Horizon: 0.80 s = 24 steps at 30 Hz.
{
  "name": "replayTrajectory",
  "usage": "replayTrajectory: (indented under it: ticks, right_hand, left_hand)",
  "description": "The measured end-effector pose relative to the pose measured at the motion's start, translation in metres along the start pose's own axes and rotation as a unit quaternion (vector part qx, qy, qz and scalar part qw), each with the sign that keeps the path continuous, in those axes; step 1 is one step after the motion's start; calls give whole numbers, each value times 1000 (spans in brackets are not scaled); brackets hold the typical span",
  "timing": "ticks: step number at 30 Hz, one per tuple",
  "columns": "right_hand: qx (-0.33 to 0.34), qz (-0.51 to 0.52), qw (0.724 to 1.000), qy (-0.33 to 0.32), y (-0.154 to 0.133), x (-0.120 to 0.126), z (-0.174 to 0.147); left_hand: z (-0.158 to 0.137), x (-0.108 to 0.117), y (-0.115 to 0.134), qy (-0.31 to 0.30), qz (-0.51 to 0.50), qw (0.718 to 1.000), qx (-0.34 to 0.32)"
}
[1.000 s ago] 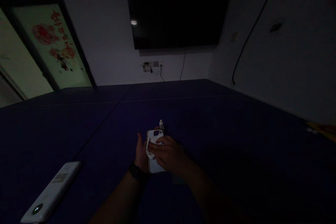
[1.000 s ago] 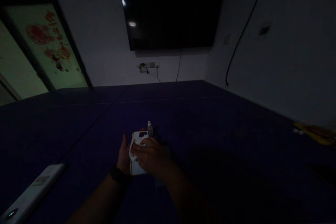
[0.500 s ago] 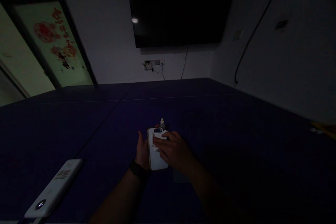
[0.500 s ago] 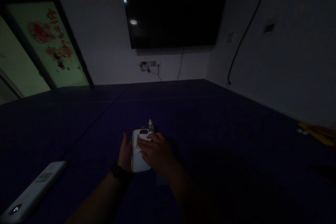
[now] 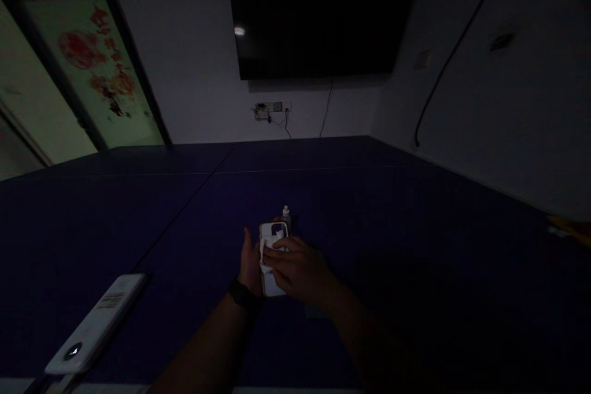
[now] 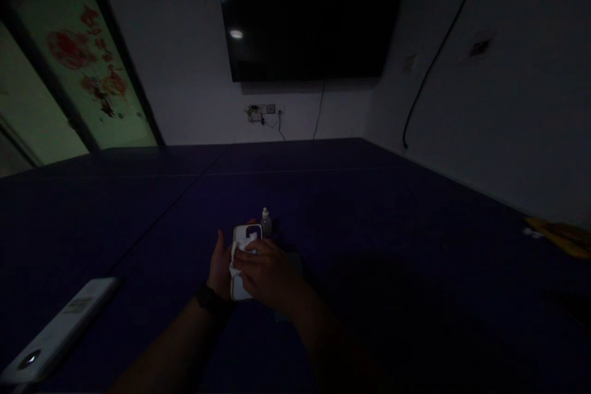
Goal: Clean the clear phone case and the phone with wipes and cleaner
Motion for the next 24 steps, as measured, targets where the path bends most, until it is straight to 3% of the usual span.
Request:
replayTrajectory:
  ticks: [6,13,18,24]
  right_hand:
    - [-46,-24,998,20,10,12,1]
    - [18,11,1000,-22,-6,5,4]
    - [-39,-29,999,-5,5,13,4]
    - [-12,1,1000,-20,-1,10,5]
  left_hand:
    - [-4,-3,0,-13,31,999,-23]
    - [-7,-8,0,-18,10,1000,-4]
    - [-7,-9,-1,-1,14,1000,-13]
    - [-4,-8,-1,-24,3,1000,-8]
Point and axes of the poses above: each hand's wrist, its own z-axis towards the middle knuckle, its own x-axis out of the back of the hand, y = z × x, the point moved 5 cm from there along z, towards the middle knuckle, and after that the axes turned 12 degrees about y, right-handed, at the moved point
